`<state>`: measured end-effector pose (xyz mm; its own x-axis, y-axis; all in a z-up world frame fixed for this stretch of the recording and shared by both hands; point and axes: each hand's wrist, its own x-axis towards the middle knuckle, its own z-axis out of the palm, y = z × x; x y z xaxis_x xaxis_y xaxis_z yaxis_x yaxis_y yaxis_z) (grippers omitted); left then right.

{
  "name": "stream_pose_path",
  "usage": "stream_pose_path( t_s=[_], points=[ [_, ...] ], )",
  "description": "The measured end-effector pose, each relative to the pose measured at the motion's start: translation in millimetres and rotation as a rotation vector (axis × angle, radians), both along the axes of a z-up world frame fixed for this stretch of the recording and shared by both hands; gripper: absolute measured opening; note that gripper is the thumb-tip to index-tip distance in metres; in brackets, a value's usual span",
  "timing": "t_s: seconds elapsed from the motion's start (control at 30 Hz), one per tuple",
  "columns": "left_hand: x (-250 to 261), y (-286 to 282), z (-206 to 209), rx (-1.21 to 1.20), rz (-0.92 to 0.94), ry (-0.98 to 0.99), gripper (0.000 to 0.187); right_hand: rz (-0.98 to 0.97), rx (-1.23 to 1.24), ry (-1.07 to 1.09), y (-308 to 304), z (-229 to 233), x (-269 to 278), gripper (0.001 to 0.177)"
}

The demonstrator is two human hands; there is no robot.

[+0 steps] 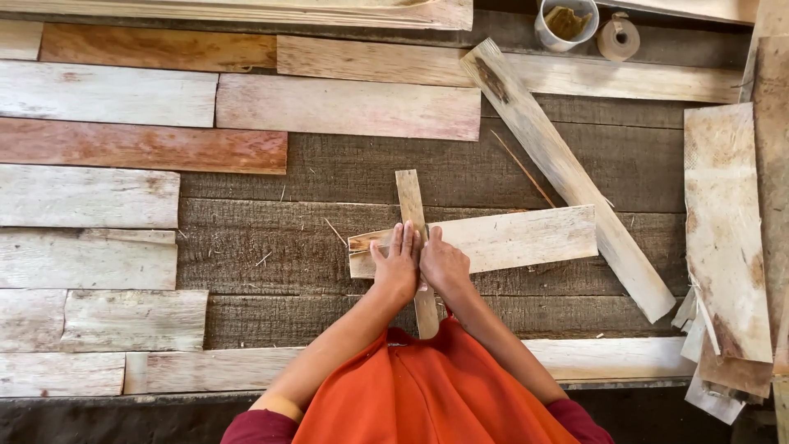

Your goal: Cutting thin wood panels with a utility knife and arranging them on a wooden surface

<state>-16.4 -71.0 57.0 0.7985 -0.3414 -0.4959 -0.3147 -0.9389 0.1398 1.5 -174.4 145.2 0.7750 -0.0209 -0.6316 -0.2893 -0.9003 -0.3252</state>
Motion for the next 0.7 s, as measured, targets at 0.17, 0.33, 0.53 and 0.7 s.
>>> stream_pose_path(
  t_s=[0.17, 0.33, 0.53, 0.7],
  points=[
    [-2, 0, -16, 0.001, -0.017, 0.029, 0.098, 0.058, -0.031, 0.020, 3, 5, 2, 0.023],
    [0, 1, 8, -0.018, -0.002, 0.046, 0.101, 0.067, 0.023, 0.036, 4, 21, 0, 0.032],
    [-6, 1, 0, -0.048, 0.027, -0.029, 0.072, 0.098, 0.013, 0.059, -1, 22, -16, 0.031],
    [-4, 0, -11, -0.040, 0.000, -0.020, 0.088, -0.087, 0.118, 0.037, -6, 28, -43, 0.038]
  ],
)
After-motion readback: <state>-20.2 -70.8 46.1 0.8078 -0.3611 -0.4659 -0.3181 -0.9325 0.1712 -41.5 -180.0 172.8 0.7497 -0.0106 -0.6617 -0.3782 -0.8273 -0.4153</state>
